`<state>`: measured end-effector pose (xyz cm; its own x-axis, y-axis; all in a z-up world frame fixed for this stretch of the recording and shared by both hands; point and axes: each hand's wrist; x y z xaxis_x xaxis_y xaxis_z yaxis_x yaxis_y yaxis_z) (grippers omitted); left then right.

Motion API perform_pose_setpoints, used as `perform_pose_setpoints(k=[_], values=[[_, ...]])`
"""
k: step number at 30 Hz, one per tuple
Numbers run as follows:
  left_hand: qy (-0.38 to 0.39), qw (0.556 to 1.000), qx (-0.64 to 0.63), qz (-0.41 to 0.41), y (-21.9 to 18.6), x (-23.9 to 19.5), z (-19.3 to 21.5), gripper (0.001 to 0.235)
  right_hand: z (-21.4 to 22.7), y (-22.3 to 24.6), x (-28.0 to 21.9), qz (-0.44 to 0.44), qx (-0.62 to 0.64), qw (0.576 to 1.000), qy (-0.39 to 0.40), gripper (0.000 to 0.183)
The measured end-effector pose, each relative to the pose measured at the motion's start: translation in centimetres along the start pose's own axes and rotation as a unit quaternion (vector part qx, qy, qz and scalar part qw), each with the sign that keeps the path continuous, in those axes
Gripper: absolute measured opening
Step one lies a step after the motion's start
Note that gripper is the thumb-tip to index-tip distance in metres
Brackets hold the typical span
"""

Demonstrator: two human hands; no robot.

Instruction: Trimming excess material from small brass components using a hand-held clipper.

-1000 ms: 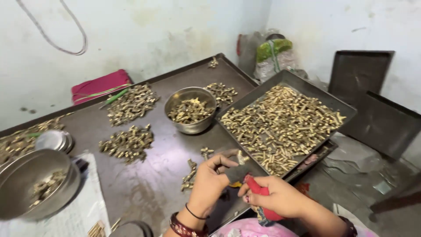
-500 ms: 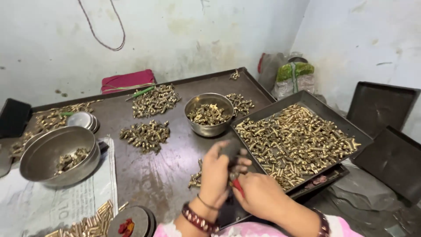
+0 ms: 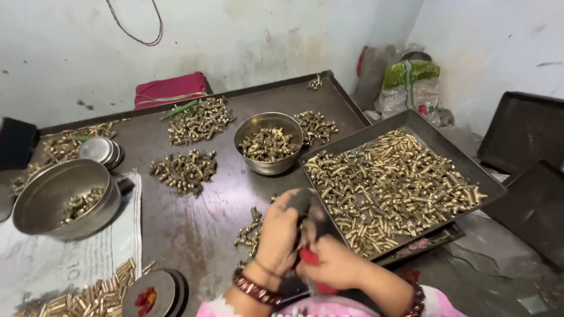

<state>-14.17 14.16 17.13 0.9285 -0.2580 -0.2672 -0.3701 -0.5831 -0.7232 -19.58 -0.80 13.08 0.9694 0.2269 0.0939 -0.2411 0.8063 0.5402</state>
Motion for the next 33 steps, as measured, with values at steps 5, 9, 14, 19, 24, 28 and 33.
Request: perform_pose_setpoints(k=[5,9,14,19,24,28,33], values=[[0.332,0.941,-0.069,-0.004,-1.7,-2.8,-1.9,0.026,0.6,-1.9,-0.4,0.052,0.64,0.686,0.342,0.026],[0.039,0.96,0.211,-0.179,2.1,-2.1,2.6,0.03,-0.5,-4.1,0.0,0.073,0.139,0.987,0.025,0.024],[-0.032,0.938,0.29,-0.185,-0.8,-5.0,7.0,0.039,-1.2,-6.9,-2.6,0.084,0.236,0.961,0.116,0.023],[-0.292,0.767,0.485,-0.303,-2.4,-3.8,23.8,0.046,-2.9,-18.6,-8.6,-0.191,0.422,0.879,0.114,0.027],[-0.245,0.474,0.801,-0.27,2.6,-2.5,30.9,0.055,-2.5,-21.1,-12.8,-0.267,0.372,0.883,0.103,0.027],[-0.225,0.633,0.717,-0.183,7.4,0.1,25.7,0.051,-1.6,-20.3,-13.1,-0.254,0.308,0.913,0.082,0.024],[-0.215,0.665,0.67,-0.252,10.9,0.9,22.4,0.095,-1.4,-19.5,-14.1,-0.283,0.331,0.897,0.07,0.026]])
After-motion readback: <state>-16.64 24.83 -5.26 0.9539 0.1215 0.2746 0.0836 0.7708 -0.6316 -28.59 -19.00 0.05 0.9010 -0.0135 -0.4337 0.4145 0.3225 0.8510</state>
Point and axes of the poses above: each hand's wrist, its own x-axis towards the middle knuckle, its own z-axis out of the back of the hand, y = z × x, and after that the axes turned 6 degrees about -y, right-handed
